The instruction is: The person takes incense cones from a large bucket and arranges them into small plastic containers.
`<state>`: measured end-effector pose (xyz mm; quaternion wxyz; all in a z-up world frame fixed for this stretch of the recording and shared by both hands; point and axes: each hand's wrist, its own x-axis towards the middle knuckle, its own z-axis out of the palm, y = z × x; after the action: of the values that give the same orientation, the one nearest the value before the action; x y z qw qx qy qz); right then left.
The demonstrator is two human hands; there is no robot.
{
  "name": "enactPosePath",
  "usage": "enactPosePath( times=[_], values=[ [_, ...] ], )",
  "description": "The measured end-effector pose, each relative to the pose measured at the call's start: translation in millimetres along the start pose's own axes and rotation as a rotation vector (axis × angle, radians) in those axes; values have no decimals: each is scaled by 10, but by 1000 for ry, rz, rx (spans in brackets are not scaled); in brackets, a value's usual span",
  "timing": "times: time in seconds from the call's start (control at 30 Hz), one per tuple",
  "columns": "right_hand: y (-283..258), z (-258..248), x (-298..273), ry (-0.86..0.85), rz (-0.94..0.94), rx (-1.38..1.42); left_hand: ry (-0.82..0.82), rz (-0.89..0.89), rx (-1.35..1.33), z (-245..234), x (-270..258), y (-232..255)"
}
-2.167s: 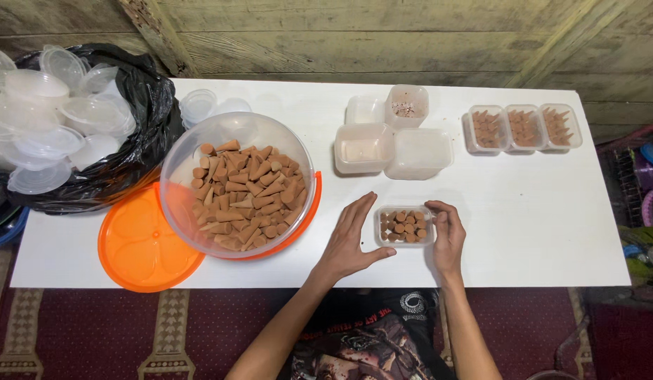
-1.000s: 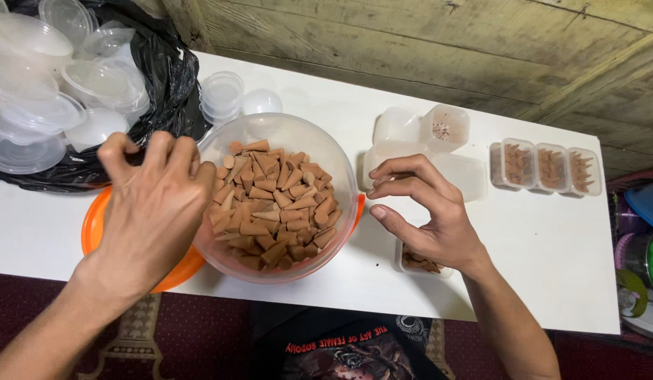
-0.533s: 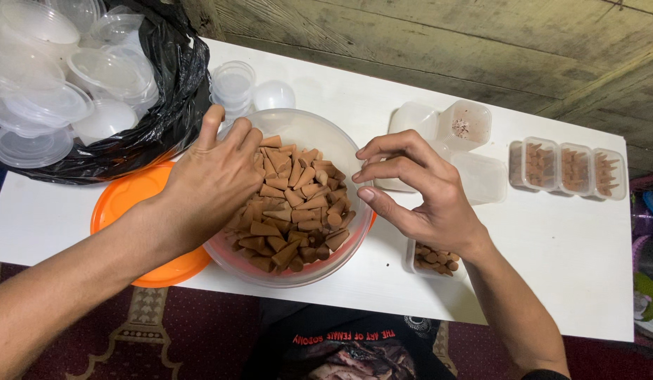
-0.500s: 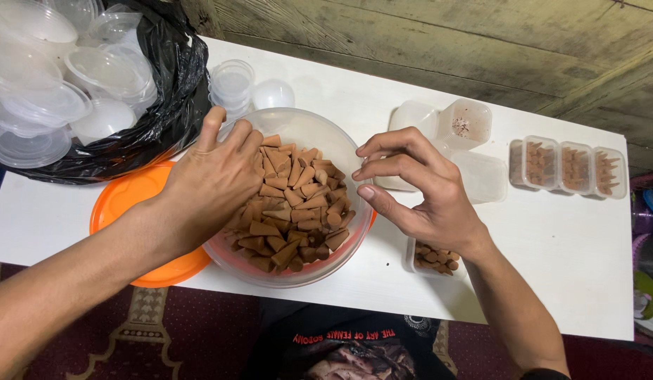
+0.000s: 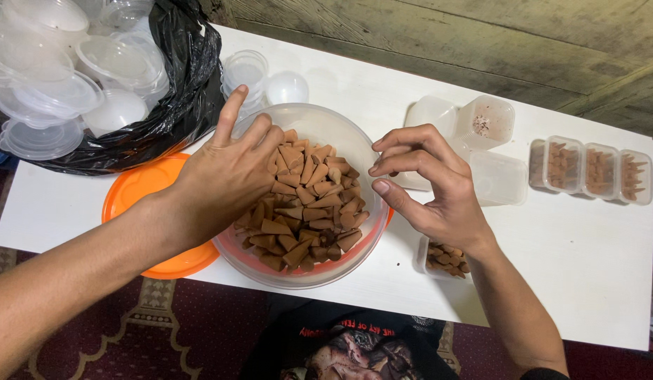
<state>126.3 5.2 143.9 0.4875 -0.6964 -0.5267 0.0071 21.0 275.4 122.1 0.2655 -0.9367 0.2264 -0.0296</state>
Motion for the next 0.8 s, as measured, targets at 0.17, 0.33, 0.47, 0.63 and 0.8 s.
enactPosePath(
  times=[0.17,0.33,0.47,0.63,0.8],
  values=[
    [17,40,8,-15,0,14,-91,41,23,-23,34,-11],
    [39,56,15,-17,-13,22,-52,43,39,22,62,18],
    [48,53,4,-12,-17,17,-75,50,45,13,61,19],
    [16,17,1,-25,1,30,-93,5,44,-222,19,-66],
    [-1,-28,-2,-46,7,12,-39,-46,-62,-447,-37,-214]
  ],
)
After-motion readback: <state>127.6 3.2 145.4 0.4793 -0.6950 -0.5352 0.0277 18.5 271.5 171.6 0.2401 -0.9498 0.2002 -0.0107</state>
